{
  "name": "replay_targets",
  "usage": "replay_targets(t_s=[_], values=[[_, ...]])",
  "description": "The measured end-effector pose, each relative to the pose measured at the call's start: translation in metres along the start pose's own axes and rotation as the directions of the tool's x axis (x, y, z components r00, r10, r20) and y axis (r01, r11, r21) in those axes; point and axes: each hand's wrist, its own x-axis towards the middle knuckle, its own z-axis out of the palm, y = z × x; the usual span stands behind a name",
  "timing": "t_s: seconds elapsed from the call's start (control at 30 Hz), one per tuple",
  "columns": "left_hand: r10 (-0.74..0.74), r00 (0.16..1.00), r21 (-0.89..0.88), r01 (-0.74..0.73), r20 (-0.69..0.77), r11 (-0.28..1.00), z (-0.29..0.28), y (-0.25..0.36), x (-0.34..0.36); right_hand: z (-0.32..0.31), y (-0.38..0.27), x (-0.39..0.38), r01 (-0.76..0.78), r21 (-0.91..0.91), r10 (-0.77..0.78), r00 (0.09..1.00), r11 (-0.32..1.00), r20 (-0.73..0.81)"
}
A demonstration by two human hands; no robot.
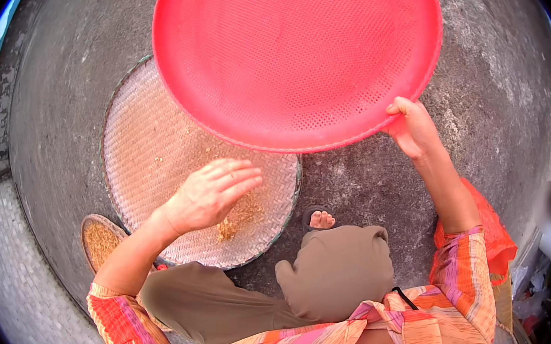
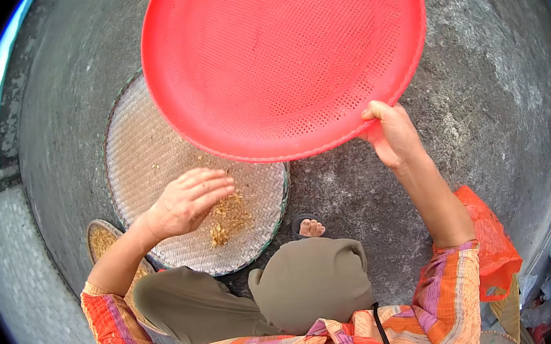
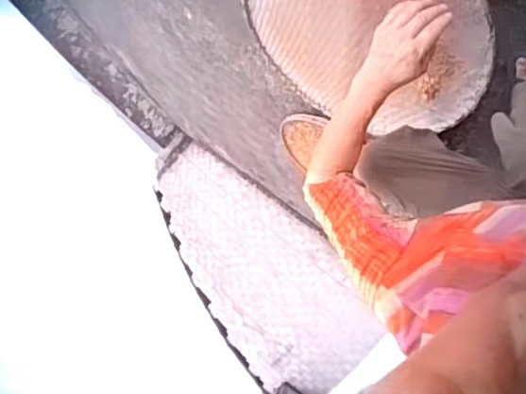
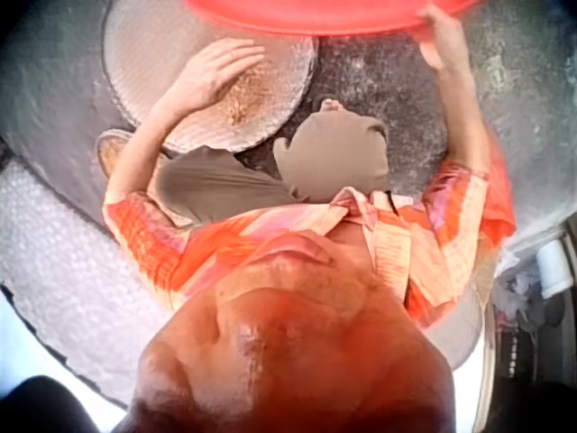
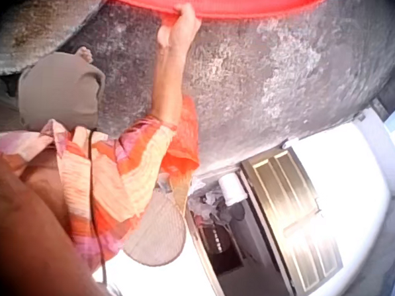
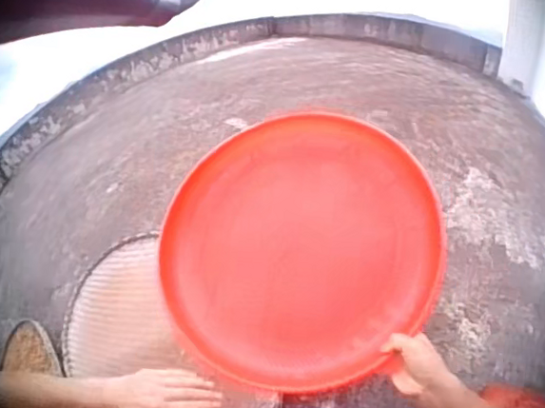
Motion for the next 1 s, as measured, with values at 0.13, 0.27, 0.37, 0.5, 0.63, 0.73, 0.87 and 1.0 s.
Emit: replay_targets(t_s=[0.13,0.27,0.37,0.5,0.63,0.73,0.87,1.0], values=[[-0.143,0.627,0.269,0.514,-0.766,0.814,-0.079,-0.034,-0.034,0.051,0.039,-0.017,-0.124,-0.105,0.139,0.978,0.987,0.153],[-0.006,0.328,0.192,0.568,-0.945,0.8,-0.05,-0.068,-0.045,0.105,0.06,-0.042,-0.147,-0.185,0.196,0.937,0.972,0.289],[-0.511,0.499,0.072,0.761,-0.7,0.645,0.05,-0.117,-0.083,0.143,0.079,-0.067,-0.19,-0.24,0.266,0.902,0.952,0.341],[-0.553,0.477,0.027,0.773,-0.684,0.634,0.069,-0.137,-0.09,0.124,0.088,-0.05,-0.108,-0.341,0.216,0.93,0.934,0.298],[-0.128,0.234,0.127,0.825,-0.964,0.551,0.003,-0.113,-0.095,0.124,0.098,-0.047,-0.211,-0.361,0.321,0.904,0.909,0.281],[-0.563,0.309,-0.253,0.66,-0.766,0.707,0.013,-0.111,-0.103,0.142,0.111,-0.046,-0.251,-0.331,0.355,0.883,0.91,0.307],[-0.752,0.336,-0.081,0.886,-0.568,0.457,0.164,-0.185,-0.112,0.156,0.142,-0.019,-0.273,-0.418,0.411,0.866,0.867,0.286],[-0.72,0.293,-0.189,0.841,-0.629,0.507,0.18,-0.198,-0.139,0.165,0.146,-0.011,-0.457,-0.365,0.555,0.798,0.811,0.235]])
